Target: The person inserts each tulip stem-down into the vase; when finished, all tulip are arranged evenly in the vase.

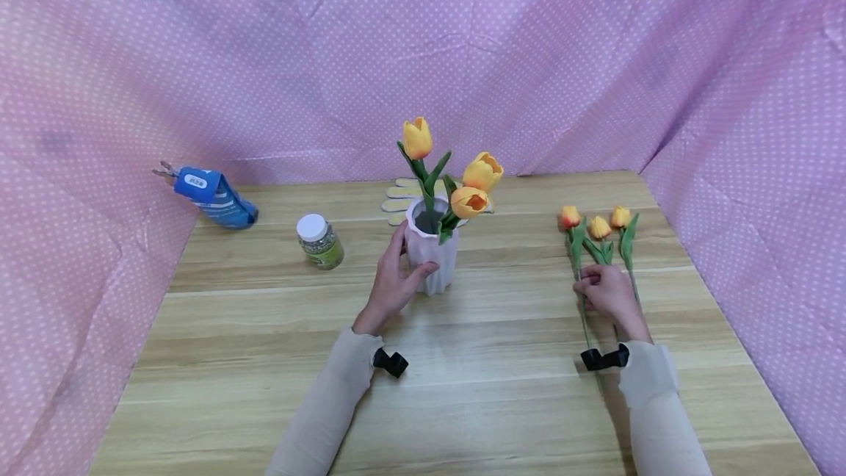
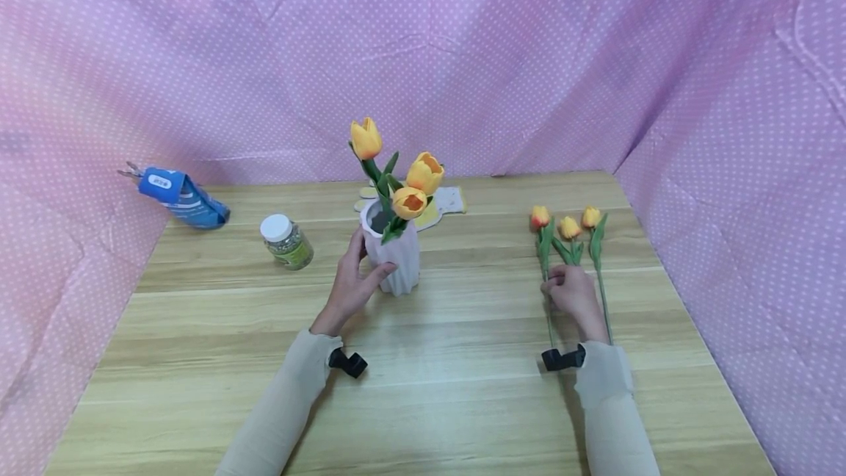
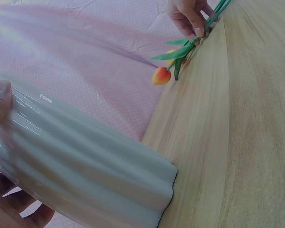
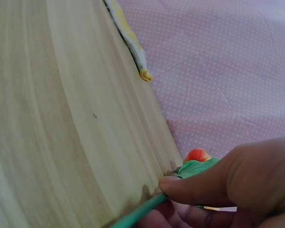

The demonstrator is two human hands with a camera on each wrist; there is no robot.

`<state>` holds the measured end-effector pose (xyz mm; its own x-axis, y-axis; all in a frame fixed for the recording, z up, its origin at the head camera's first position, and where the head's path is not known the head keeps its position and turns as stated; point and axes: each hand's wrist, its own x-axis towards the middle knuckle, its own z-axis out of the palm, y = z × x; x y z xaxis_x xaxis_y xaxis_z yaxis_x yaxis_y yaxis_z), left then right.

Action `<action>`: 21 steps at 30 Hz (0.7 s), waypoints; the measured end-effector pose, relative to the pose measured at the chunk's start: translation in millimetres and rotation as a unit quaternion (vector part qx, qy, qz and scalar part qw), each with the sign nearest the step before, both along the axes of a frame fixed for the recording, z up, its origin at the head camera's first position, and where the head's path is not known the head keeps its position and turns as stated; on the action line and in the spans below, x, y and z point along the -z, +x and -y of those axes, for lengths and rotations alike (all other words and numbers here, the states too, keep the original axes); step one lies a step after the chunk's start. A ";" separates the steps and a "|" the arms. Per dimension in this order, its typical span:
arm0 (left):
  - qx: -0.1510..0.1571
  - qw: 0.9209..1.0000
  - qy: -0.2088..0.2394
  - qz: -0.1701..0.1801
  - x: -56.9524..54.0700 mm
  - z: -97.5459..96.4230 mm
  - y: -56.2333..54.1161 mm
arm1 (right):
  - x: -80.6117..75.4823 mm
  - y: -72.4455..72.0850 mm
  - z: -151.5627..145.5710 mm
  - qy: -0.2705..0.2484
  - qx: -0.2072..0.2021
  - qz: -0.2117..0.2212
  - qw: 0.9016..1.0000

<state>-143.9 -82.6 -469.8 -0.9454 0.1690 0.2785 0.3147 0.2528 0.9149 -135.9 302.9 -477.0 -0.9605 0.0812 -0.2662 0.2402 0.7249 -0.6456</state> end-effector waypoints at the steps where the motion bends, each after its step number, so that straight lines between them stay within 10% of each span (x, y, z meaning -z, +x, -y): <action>1: 0.000 1.000 0.001 0.000 -0.1 0.1 0.0 | 0.1 0.3 0.0 -0.015 0.002 0.005 1.000; 21: 0.001 1.000 0.004 0.001 0.5 0.5 -0.1 | 7.8 1.1 0.1 -0.256 0.046 0.061 0.964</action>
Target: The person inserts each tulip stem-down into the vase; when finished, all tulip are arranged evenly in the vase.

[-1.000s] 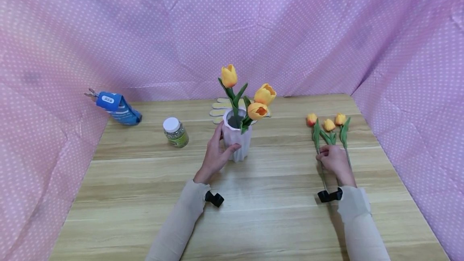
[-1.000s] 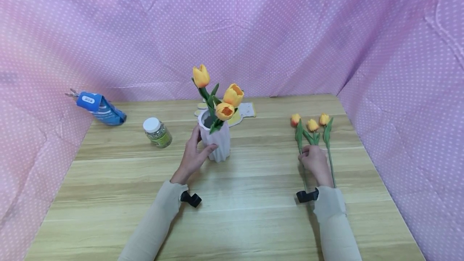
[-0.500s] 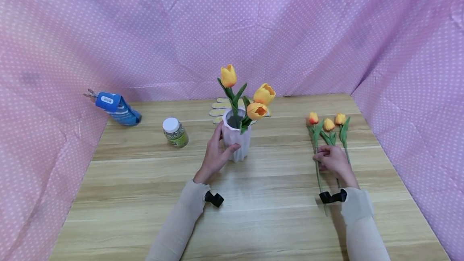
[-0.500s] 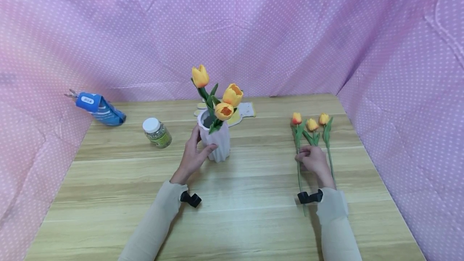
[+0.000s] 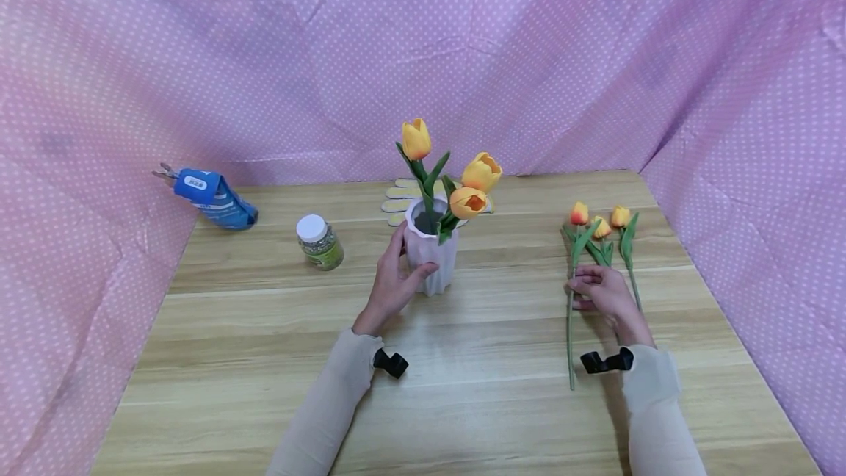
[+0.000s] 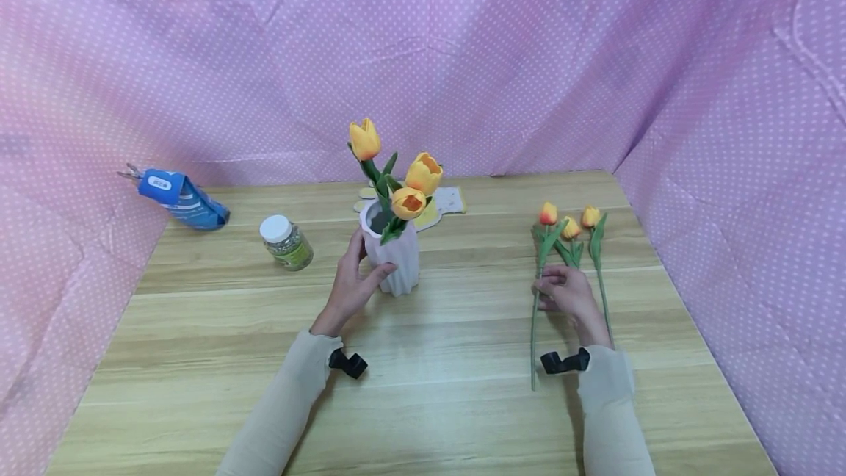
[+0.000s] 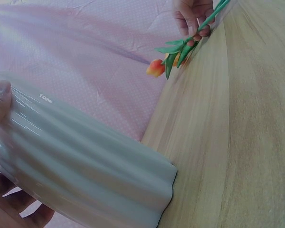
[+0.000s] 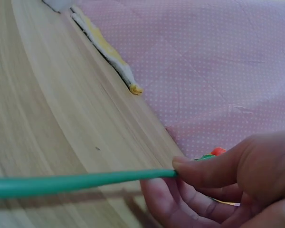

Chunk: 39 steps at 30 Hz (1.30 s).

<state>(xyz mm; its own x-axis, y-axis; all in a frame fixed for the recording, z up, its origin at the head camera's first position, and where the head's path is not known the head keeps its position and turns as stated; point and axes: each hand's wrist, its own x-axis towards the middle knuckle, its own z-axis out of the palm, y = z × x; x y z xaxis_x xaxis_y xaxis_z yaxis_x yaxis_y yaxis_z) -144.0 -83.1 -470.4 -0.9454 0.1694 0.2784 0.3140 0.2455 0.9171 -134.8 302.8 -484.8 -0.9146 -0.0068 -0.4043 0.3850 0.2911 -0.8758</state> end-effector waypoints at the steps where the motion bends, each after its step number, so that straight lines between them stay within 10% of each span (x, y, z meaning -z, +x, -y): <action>1: 0.000 1.000 0.000 0.001 -0.3 -0.1 0.1 | 0.5 0.0 0.0 -0.008 0.002 0.002 1.000; 15: -0.001 1.000 -0.003 0.000 -0.2 -0.6 0.0 | 0.0 3.2 1.7 -0.178 0.034 -0.010 0.983; 39: -0.002 1.000 0.000 0.009 0.1 -0.3 -0.1 | 1.4 4.0 22.5 -0.385 0.102 -0.073 0.914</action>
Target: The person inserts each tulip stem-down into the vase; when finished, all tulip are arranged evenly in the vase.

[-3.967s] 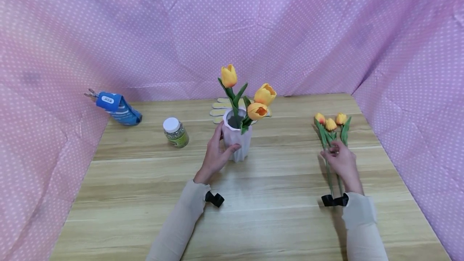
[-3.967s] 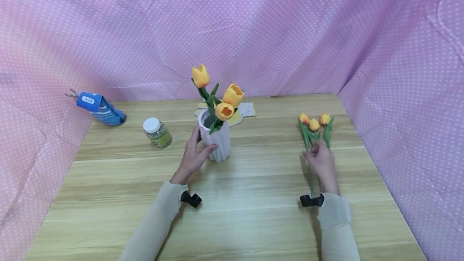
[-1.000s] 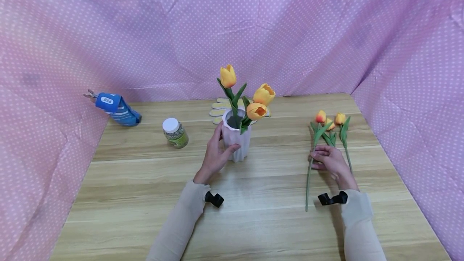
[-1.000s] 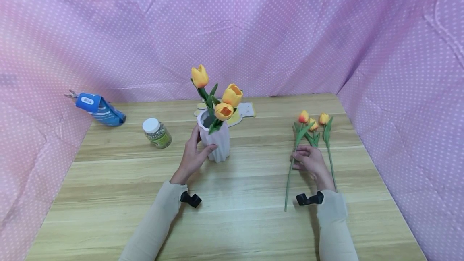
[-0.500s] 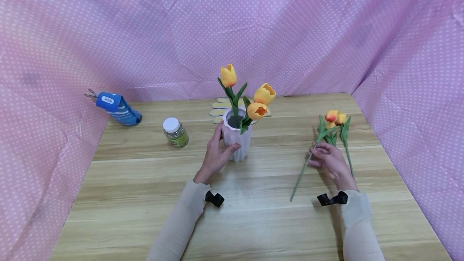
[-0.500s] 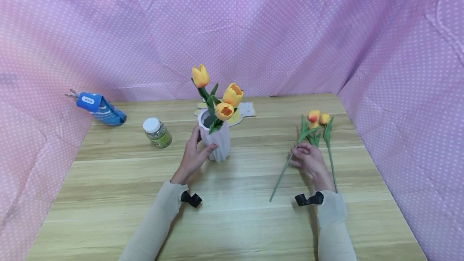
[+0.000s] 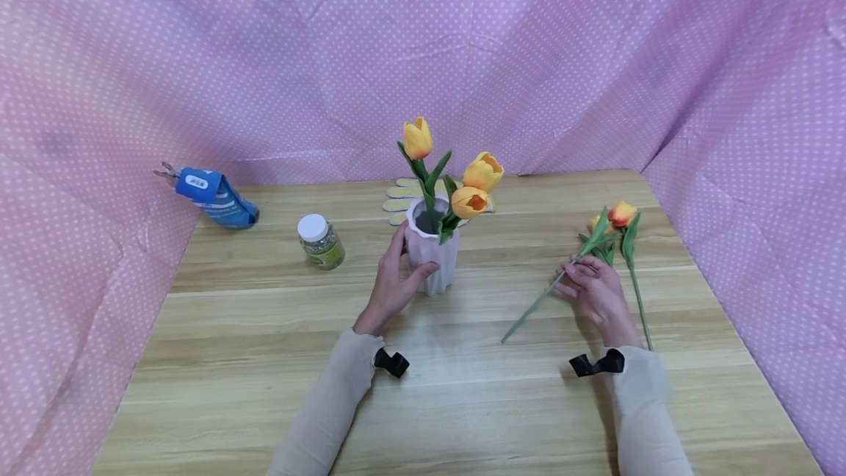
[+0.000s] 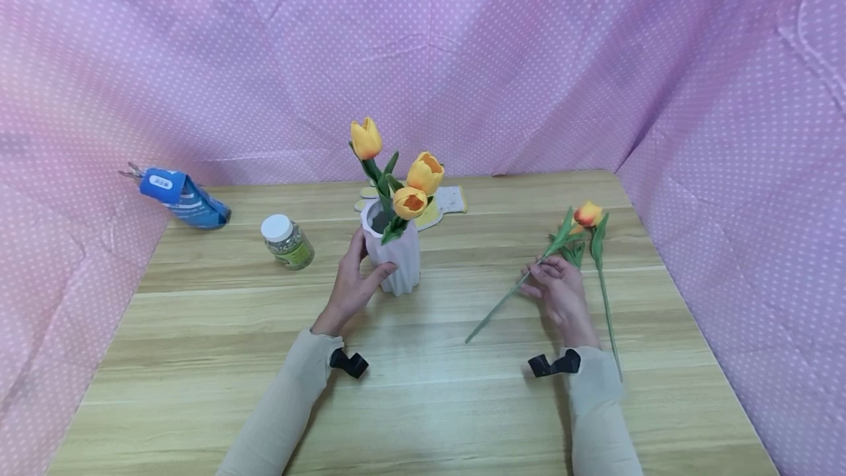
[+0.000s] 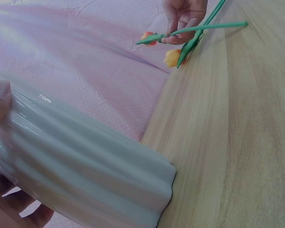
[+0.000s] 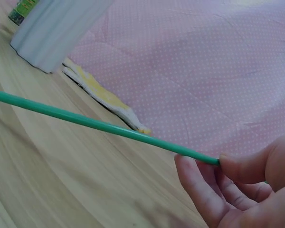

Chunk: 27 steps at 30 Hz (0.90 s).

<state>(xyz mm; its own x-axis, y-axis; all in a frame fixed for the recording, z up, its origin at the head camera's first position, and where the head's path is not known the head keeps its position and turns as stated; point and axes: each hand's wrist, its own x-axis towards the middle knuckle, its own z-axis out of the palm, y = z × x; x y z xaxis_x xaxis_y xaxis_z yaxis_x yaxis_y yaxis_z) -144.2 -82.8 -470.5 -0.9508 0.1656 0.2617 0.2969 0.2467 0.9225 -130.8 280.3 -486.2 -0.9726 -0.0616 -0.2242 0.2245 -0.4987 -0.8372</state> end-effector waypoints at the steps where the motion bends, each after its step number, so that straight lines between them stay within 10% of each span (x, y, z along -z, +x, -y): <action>1: 0.000 1.000 0.000 0.000 0.0 0.0 0.0 | 0.4 -0.1 1.3 0.003 0.000 -0.004 1.000; 27: -0.002 1.000 -0.005 0.003 -2.3 -0.7 1.4 | -11.2 1.3 31.5 -0.055 0.079 -0.019 0.995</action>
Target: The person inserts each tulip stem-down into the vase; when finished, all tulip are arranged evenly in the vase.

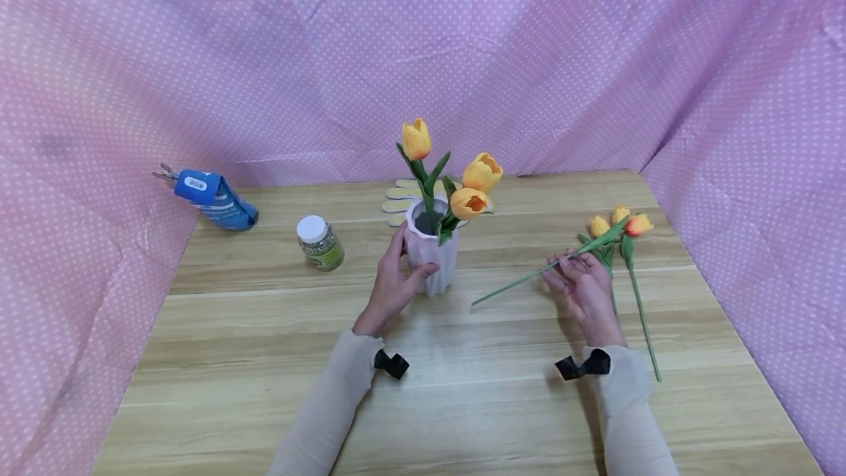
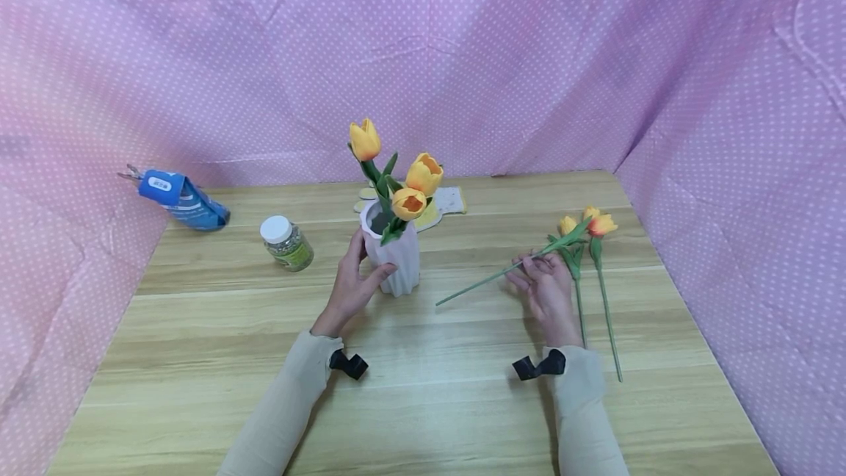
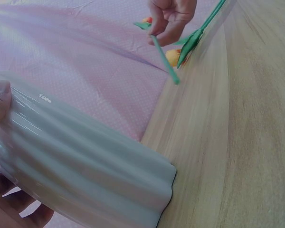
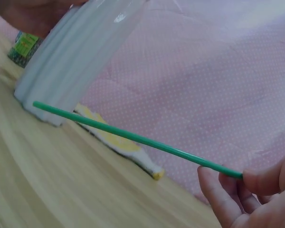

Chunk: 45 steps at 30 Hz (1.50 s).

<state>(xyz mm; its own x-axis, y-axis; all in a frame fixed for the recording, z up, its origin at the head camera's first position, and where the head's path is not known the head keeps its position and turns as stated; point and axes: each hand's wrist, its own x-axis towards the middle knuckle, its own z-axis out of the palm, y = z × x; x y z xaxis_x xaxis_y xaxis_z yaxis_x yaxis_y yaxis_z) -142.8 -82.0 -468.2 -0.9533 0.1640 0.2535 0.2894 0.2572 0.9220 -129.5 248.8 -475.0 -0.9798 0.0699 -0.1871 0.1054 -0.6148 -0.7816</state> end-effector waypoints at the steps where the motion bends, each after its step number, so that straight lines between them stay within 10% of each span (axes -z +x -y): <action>1: 0.000 1.000 0.000 0.000 0.1 0.0 0.1 | -1.5 0.4 0.1 -0.006 0.004 -0.004 1.000; 45: 0.004 1.000 0.000 -0.014 4.5 1.1 -1.7 | -112.4 -17.9 40.1 -0.070 0.020 -0.167 0.983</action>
